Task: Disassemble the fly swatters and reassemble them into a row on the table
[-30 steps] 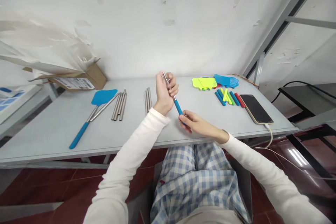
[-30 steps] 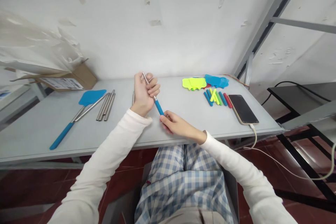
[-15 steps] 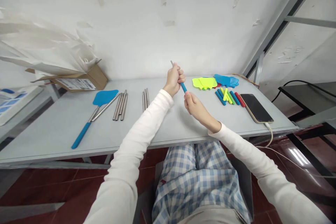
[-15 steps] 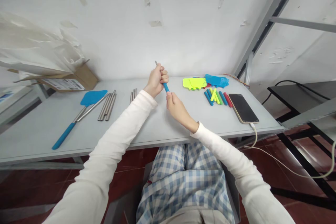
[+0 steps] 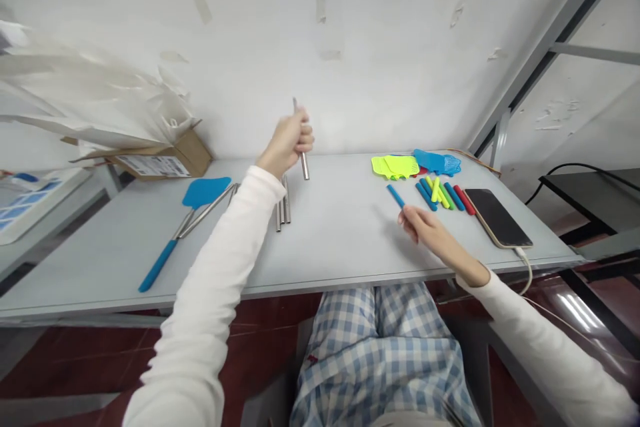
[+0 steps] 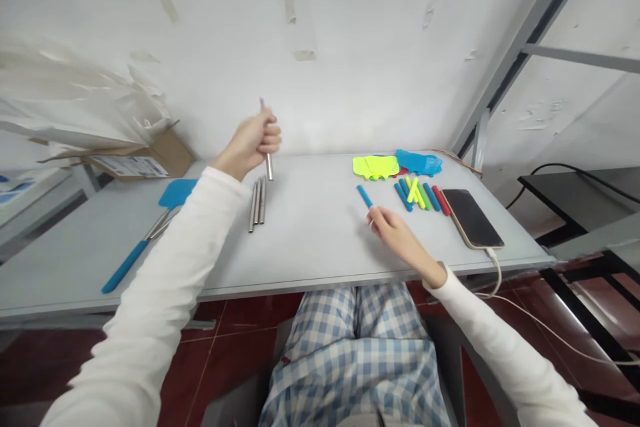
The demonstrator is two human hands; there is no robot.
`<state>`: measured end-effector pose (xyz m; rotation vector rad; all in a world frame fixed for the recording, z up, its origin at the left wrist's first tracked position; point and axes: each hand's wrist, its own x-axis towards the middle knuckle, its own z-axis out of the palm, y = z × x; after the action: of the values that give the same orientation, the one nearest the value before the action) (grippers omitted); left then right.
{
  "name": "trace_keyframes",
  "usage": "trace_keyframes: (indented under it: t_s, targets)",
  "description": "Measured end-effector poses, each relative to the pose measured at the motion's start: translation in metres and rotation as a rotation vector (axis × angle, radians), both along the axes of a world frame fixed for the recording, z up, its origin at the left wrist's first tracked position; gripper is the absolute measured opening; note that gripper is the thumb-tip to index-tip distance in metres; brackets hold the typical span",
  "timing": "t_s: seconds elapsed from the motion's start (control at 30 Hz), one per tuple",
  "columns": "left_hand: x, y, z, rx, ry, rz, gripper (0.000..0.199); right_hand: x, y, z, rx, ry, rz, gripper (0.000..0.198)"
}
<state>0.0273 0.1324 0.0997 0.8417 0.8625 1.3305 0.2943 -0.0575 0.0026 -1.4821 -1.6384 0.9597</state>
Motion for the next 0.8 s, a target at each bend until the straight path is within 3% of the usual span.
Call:
trace_keyframes:
  t_s: [0.07,0.17,0.23,0.33,0.5,0.67,0.8]
  targets:
    - [-0.001,-0.014,-0.029,-0.089,0.263,-0.022,0.017,0.022,0.011,0.003,0.142,-0.179,-0.126,0.052]
    - [0.003,-0.034,-0.076,-0.116,0.731,0.129,0.053,0.053,0.028,0.005,0.328,-0.525,-0.374,0.052]
    - [0.004,-0.046,-0.103,-0.019,1.093,0.185,0.073,0.071,0.040,0.001,0.298,-0.713,-0.490,0.055]
    - [-0.001,-0.063,-0.131,0.100,1.343,0.167,0.083,0.091,0.054,-0.007,0.185,-0.926,-0.555,0.053]
    - [-0.014,-0.082,-0.143,0.281,1.702,0.192,0.073,0.095,0.060,-0.008,0.083,-1.082,-0.464,0.039]
    - [-0.027,-0.086,-0.136,0.264,1.851,0.202,0.066,0.087,0.051,-0.004,0.161,-1.029,-0.493,0.036]
    - [-0.044,-0.084,-0.137,0.198,1.861,0.191,0.065,0.080,0.046,-0.010,0.237,-0.910,-0.425,0.032]
